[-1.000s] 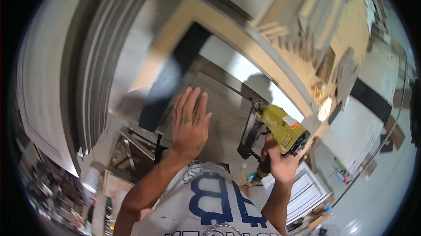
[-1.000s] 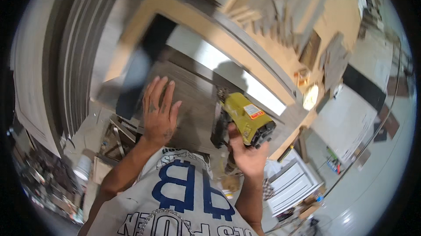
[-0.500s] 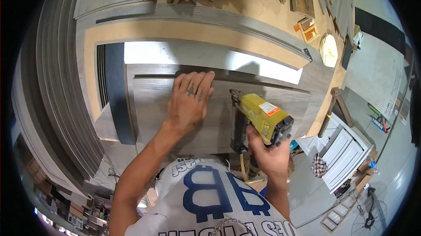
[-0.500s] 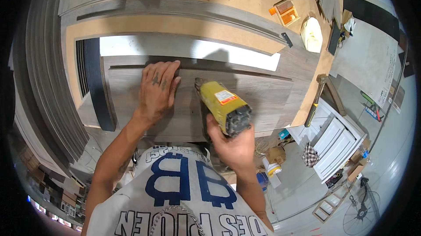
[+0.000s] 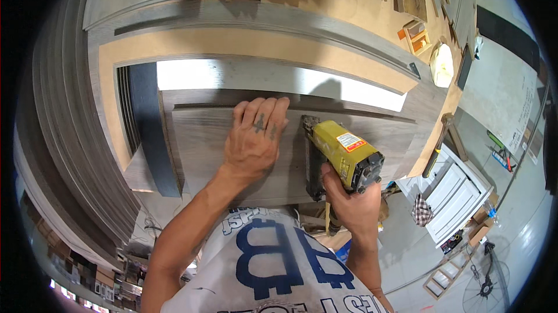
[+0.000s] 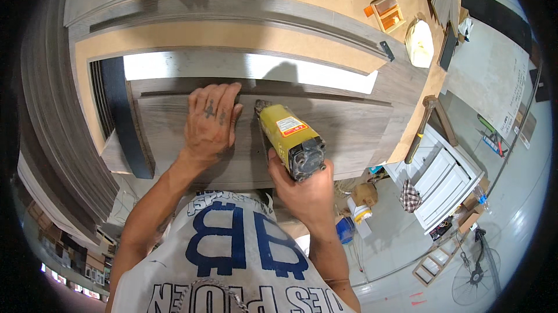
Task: Assembling and nailing wooden cabinet door panels and frames using a pneumatic nail gun and adhesive.
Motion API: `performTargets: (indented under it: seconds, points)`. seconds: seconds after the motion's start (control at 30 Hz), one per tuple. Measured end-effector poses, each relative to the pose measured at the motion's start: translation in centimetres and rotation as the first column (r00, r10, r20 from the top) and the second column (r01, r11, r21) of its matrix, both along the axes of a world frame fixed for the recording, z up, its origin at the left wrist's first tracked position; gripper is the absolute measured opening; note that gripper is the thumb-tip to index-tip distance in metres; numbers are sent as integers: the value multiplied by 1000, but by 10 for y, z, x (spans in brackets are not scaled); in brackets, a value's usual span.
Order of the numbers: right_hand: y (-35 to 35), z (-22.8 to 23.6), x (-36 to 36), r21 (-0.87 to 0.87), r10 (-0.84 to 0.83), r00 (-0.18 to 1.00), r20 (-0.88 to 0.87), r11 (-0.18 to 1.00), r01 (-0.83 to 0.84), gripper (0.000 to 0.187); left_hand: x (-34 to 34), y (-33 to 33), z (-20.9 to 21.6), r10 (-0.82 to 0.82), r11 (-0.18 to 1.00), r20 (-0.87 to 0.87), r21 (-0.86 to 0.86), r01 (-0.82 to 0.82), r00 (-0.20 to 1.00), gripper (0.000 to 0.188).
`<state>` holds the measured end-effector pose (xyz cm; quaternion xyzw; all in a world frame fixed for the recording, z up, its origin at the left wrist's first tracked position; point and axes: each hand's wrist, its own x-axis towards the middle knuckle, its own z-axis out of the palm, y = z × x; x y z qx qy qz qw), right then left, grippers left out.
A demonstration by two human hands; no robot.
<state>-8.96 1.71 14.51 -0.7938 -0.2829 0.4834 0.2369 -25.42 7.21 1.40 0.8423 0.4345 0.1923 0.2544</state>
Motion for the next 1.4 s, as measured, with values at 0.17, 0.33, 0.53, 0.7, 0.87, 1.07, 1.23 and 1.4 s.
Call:
performTargets:
  seconds: [0.17,0.33,0.53,0.7,0.87,1.07,1.23,1.4]
  points:
    - [4,1,-1,19,134,987,90,990,-136,16,-1,-3,-1,10,1000,1,-26,-10,1000,47]
    - [-1,-3,3,76,390,856,340,896,-438,18,-1,-3,-2,27,1000,17,0,-27,999,49]
    - [-41,18,51,31,-385,922,-37,922,387,25,31,-8,6,-58,998,-66,19,60,996,60]
    - [-60,18,89,45,-388,921,35,921,386,23,101,-25,-5,-84,996,88,5,84,993,70]
    - [-54,3,83,74,-246,969,-13,966,246,21,105,-25,-9,-94,996,57,18,93,994,68]
    - [-38,3,89,-40,-131,991,36,990,132,18,107,-24,-10,-78,997,28,28,77,997,66]
    - [-31,1,87,26,-106,993,60,994,104,17,107,-24,-10,-74,997,36,17,73,997,64]
    - [-26,4,84,-32,-141,988,64,989,143,17,105,-23,-7,-66,997,42,-29,68,997,56]
